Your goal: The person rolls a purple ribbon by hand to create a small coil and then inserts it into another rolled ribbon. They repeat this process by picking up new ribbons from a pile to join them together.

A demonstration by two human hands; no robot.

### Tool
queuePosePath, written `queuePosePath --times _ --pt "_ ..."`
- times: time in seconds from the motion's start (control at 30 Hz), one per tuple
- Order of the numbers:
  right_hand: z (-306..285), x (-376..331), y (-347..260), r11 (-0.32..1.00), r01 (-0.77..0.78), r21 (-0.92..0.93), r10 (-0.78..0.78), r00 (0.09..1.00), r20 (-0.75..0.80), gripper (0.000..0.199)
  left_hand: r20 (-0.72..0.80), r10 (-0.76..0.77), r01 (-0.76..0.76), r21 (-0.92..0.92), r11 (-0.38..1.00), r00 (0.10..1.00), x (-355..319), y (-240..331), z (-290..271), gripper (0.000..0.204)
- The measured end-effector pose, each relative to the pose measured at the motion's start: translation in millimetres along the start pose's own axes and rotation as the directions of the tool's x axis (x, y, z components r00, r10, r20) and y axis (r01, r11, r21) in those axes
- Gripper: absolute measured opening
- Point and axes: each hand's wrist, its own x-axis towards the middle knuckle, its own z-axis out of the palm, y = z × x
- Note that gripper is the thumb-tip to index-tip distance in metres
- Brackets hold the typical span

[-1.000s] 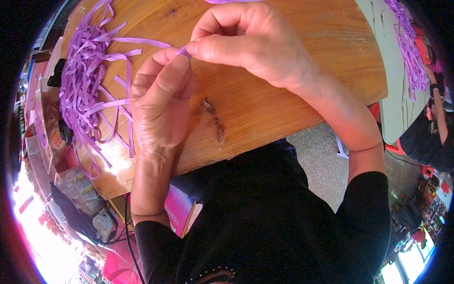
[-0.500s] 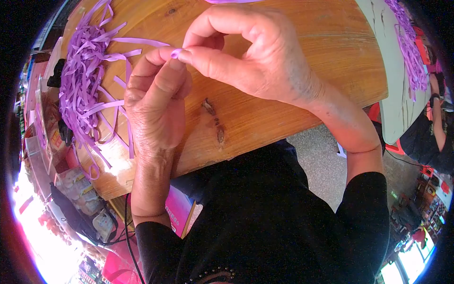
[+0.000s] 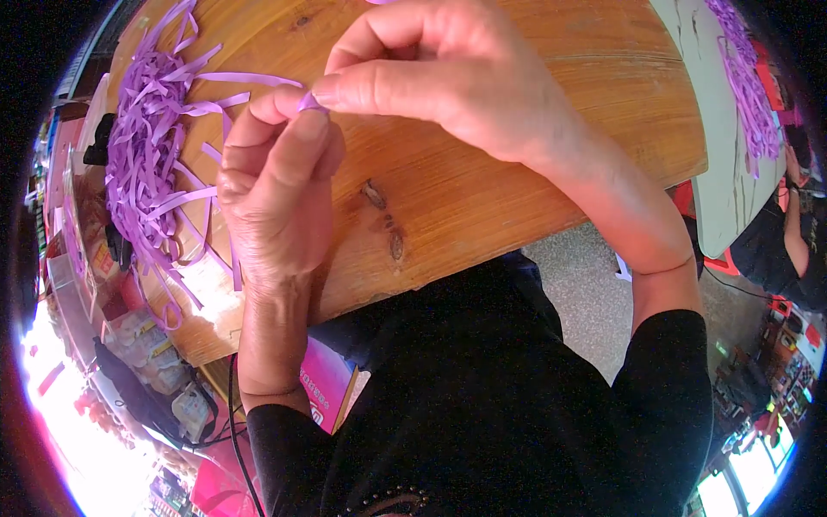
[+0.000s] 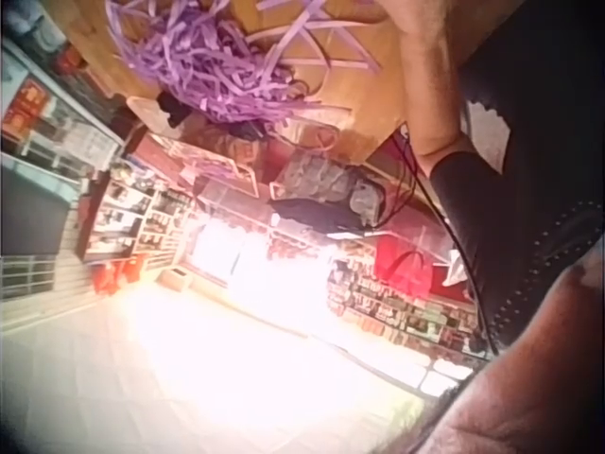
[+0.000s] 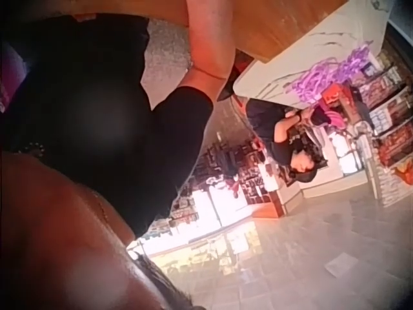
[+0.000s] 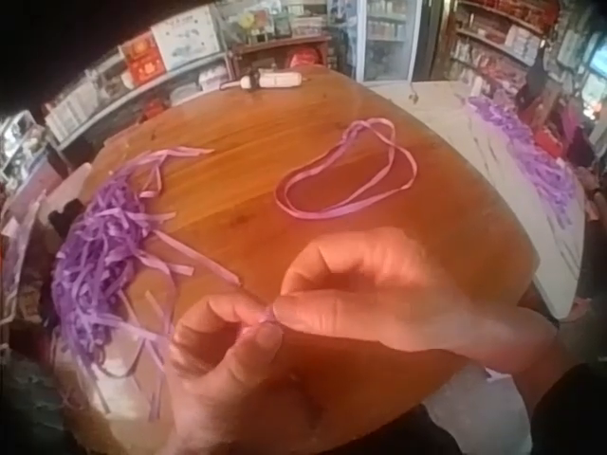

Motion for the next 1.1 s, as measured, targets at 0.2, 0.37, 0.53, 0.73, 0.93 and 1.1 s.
queuePosePath --times 0.2,0.37,0.53,0.73,0.93,1.1 --pt "-10 37 48 0.377 0.921 -0.094 -0.9 0.389 0.199 0.009 -0.085 0.001 0.022 0.27 0.963 0.996 -2 -5 14 0.013" --pt "-6 47 52 0.36 0.933 0.015 -0.923 0.354 0.151 0.007 -0.047 -0.07 0.067 -0.062 0.996 0.996 0 -1 -2 0.012" --pt "-6 48 56 0.279 0.959 -0.052 -0.942 0.284 0.177 0.008 -0.176 -0.149 0.132 -0.107 0.985 0.973 -1 2 9 0.011" --pt "-6 29 41 0.438 0.899 -0.001 -0.88 0.429 0.206 0.007 0.071 -0.178 0.19 -0.231 0.954 0.982 3 -3 -12 0.01" --pt "2 14 46 0.89 -0.018 0.455 -0.04 0.992 0.117 0.008 -0.047 -0.217 0.205 -0.178 0.962 0.975 0 -2 8 0.012" --pt "4 12 47 0.836 -0.1 0.54 0.054 0.993 0.101 0.01 0.063 -0.136 0.138 -0.038 0.99 0.989 0 -6 -1 0.012"
